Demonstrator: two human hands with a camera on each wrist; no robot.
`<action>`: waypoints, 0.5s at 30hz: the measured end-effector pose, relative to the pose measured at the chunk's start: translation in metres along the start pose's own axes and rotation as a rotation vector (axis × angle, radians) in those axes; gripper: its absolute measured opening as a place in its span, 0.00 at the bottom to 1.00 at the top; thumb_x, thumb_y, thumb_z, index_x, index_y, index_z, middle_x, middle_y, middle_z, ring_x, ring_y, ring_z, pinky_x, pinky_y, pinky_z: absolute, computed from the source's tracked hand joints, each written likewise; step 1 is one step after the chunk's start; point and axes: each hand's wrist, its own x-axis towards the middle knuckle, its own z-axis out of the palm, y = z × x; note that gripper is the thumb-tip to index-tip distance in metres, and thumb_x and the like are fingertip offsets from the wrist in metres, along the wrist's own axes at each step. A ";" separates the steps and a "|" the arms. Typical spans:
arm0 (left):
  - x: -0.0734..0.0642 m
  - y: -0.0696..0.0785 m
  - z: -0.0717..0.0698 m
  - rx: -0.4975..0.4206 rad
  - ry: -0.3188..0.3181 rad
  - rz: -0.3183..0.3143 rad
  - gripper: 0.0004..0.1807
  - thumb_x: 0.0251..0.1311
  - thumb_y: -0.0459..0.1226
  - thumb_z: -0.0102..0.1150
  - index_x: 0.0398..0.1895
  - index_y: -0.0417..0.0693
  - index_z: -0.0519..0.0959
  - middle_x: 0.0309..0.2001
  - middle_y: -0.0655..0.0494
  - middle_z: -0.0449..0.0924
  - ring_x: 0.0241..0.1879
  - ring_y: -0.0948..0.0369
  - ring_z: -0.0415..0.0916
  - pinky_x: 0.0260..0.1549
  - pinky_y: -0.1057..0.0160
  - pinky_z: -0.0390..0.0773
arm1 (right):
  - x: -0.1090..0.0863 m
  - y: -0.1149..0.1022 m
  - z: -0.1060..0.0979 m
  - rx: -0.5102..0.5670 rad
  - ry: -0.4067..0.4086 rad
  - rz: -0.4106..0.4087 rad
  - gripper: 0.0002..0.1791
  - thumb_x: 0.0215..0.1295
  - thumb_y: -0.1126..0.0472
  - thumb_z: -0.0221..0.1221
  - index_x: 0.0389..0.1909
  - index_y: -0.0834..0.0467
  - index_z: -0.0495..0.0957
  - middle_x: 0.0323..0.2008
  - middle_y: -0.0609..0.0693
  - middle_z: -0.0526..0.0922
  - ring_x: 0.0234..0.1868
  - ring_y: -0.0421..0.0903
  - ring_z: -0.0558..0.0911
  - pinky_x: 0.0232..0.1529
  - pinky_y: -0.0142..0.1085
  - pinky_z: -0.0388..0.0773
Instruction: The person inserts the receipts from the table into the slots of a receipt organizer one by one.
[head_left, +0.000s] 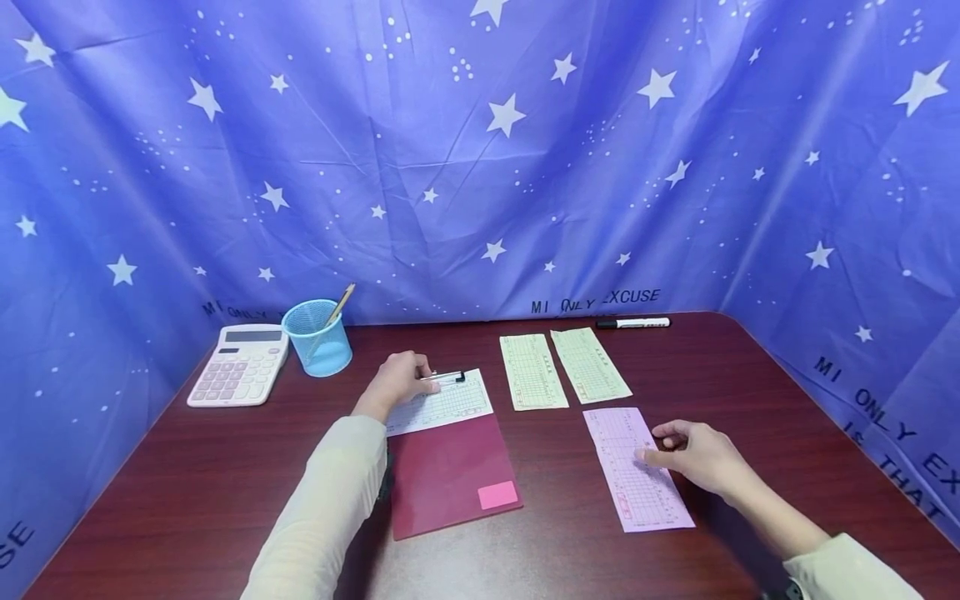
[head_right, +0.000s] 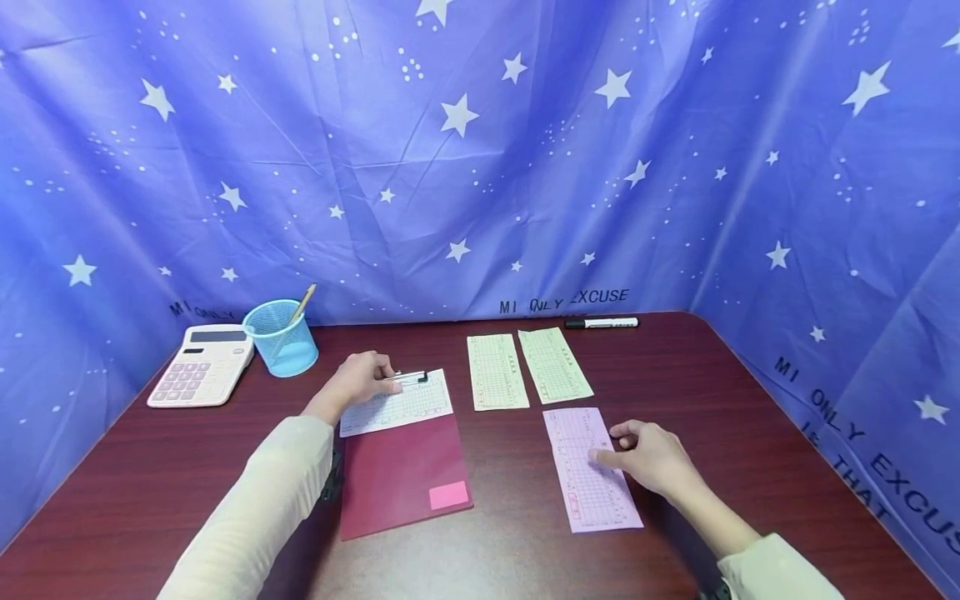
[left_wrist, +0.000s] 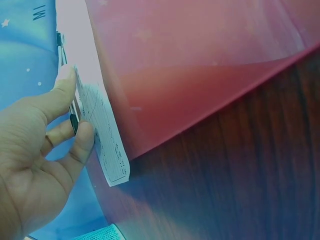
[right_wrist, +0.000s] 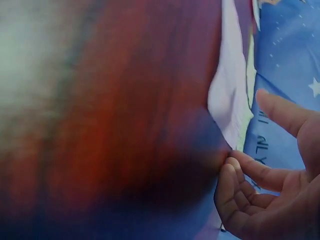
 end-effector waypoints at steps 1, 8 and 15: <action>0.000 -0.001 0.000 0.000 -0.001 0.000 0.10 0.58 0.39 0.74 0.33 0.44 0.82 0.32 0.53 0.78 0.35 0.57 0.72 0.41 0.56 0.74 | -0.001 0.000 0.001 -0.020 -0.001 -0.017 0.34 0.54 0.46 0.75 0.51 0.68 0.80 0.37 0.50 0.82 0.40 0.48 0.78 0.39 0.42 0.72; 0.003 -0.002 0.002 -0.008 0.004 0.001 0.10 0.58 0.39 0.74 0.34 0.44 0.83 0.32 0.53 0.78 0.35 0.57 0.71 0.41 0.56 0.74 | -0.014 -0.004 0.008 -0.176 0.015 -0.078 0.43 0.42 0.41 0.79 0.50 0.68 0.78 0.38 0.55 0.79 0.40 0.55 0.79 0.40 0.54 0.75; 0.002 -0.002 0.001 -0.002 0.006 0.001 0.10 0.58 0.40 0.74 0.34 0.44 0.83 0.32 0.53 0.77 0.35 0.57 0.71 0.41 0.56 0.74 | -0.015 -0.013 0.003 -0.293 -0.031 0.002 0.36 0.42 0.36 0.77 0.37 0.62 0.77 0.33 0.54 0.78 0.36 0.55 0.79 0.33 0.56 0.75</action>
